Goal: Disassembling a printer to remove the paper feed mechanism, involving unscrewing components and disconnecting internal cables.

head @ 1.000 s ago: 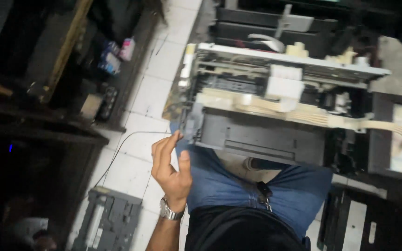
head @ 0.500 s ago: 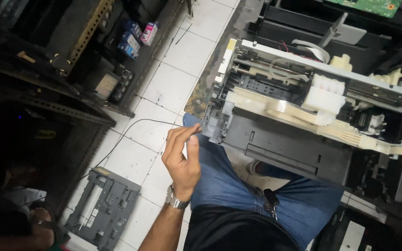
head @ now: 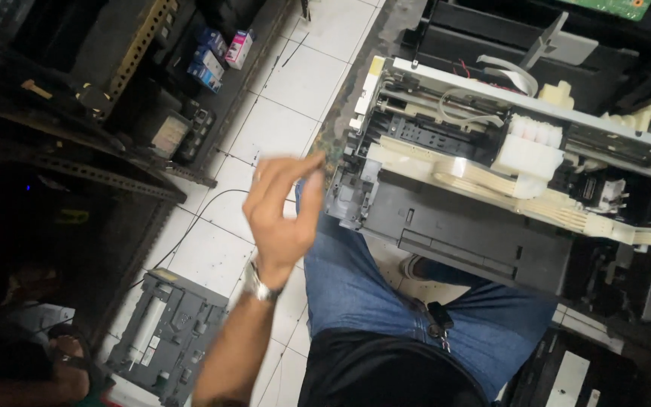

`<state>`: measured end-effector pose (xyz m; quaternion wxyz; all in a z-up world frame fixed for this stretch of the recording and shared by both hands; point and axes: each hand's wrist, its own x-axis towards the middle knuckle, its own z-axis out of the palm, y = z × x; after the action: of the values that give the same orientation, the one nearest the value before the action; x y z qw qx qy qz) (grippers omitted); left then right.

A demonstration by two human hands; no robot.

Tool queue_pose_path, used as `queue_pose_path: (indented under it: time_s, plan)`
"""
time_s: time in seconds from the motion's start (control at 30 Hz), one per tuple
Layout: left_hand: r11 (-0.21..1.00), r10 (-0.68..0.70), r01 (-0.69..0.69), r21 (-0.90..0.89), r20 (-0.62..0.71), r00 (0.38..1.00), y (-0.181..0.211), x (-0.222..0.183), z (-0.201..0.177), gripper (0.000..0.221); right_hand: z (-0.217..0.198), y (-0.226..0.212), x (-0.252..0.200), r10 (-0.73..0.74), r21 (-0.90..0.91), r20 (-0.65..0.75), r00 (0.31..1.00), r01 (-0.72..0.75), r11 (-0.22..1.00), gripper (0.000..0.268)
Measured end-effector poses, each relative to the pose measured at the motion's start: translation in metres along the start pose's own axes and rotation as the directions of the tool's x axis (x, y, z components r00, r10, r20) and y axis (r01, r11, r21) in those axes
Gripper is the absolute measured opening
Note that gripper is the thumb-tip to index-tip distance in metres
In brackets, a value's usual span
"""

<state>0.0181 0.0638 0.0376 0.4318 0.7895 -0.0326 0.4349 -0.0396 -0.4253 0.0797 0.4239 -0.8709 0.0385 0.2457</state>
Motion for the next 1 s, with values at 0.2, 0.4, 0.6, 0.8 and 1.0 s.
queue_pose_path:
  time_s: [0.2,0.4,0.6,0.8,1.0]
  plan:
    - [0.896,0.274,-0.412,0.167,0.524,0.807,-0.027,0.088,0.033,0.048,0.092,-0.064,0.012,0.069,0.045,0.077,0.995,-0.073,0.996,0.054]
    - [0.633,0.279,-0.718,0.291,0.779,0.561,-0.048,0.124,0.082,0.102,0.214,-0.11,0.067,-0.337,0.696,0.226,0.914,0.09,0.713,0.038]
    - [0.447,0.285,-0.802,0.395,0.787,0.547,-0.061,0.118,0.113,0.103,0.224,-0.127,0.081,-0.223,0.777,0.243,0.944,-0.052,0.627,0.039]
    - [0.749,0.232,-0.627,0.215,0.801,0.552,-0.065,0.115,0.122,0.06,0.225,-0.14,0.091,-0.216,0.847,0.266,0.939,-0.121,0.518,0.038]
    - [0.687,0.324,-0.688,0.234,0.75,0.577,-0.069,0.114,0.122,0.05,0.224,-0.144,0.094,-0.232,0.89,0.248,0.941,-0.126,0.439,0.042]
